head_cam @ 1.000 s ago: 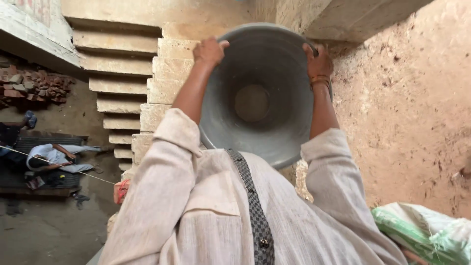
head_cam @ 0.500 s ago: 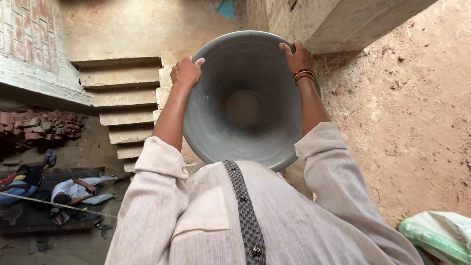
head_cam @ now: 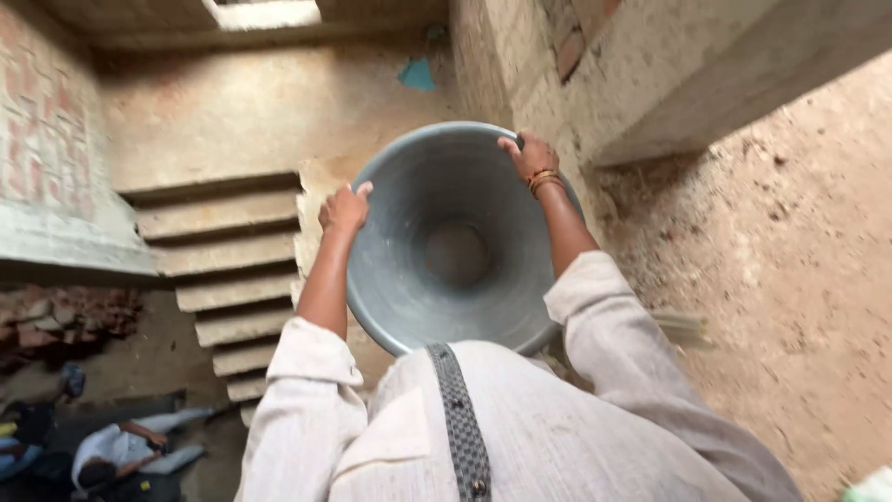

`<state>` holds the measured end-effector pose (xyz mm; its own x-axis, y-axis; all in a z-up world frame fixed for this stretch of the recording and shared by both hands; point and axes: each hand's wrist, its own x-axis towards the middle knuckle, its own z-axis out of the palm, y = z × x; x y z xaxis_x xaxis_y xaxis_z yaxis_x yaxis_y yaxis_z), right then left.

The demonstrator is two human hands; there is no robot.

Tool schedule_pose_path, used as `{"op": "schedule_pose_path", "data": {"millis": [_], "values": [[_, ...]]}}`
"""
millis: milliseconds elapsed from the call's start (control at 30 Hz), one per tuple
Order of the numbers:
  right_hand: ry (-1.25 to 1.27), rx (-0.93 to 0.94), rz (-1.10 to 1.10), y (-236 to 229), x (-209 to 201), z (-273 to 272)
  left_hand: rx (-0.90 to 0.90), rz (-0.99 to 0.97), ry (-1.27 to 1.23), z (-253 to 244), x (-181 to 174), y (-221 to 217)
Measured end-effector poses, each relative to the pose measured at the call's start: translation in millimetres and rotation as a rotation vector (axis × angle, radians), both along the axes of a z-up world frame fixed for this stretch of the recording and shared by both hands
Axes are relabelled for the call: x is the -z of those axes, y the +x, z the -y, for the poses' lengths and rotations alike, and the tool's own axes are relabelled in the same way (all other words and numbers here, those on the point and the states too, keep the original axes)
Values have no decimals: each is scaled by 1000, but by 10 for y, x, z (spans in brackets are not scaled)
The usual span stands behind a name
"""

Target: The person carries a large metal basin holding sand down a staircase and sets it on the ground. The person then uses a shovel to scoop sand from a sand pile into metal basins placed on the ground.

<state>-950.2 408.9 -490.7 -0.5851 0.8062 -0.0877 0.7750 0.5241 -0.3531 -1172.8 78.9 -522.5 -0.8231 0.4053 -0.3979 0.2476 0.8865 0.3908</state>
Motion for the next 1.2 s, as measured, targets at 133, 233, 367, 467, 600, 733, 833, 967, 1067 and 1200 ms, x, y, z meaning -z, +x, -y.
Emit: {"op": "schedule_pose_path", "data": {"millis": [133, 233, 367, 467, 600, 733, 833, 967, 1067, 1200], "values": [[-6, 21, -13, -185, 185, -86, 6, 59, -43, -47, 4, -168], [-9, 12, 16, -226, 331, -226, -4, 72, -22, -137, 186, -191], [-5, 38, -4, -440, 246, -373, -18, -18, 37, -331, 166, -377], [0, 55, -61, -560, 446, -608, -2, -59, 34, -560, 239, -546], [39, 41, -69, -758, 908, -902, 13, -96, -4, -855, 614, -791], [-26, 33, -69, -784, 1335, -1211, 0, -75, -14, -1171, 1036, -943], [-40, 118, -47, -710, 1314, -1302, 54, -46, -71, -1517, 1119, -1087], [-90, 215, -20, -491, 1585, -1557, 114, -15, -108, -1941, 1027, -1115], [-82, 225, -26, -552, 1678, -1619, 119, -15, -109, -2024, 1159, -1213], [-146, 224, 30, -809, 1611, -1606, 93, 1, -124, -1972, 1333, -1357]]}}
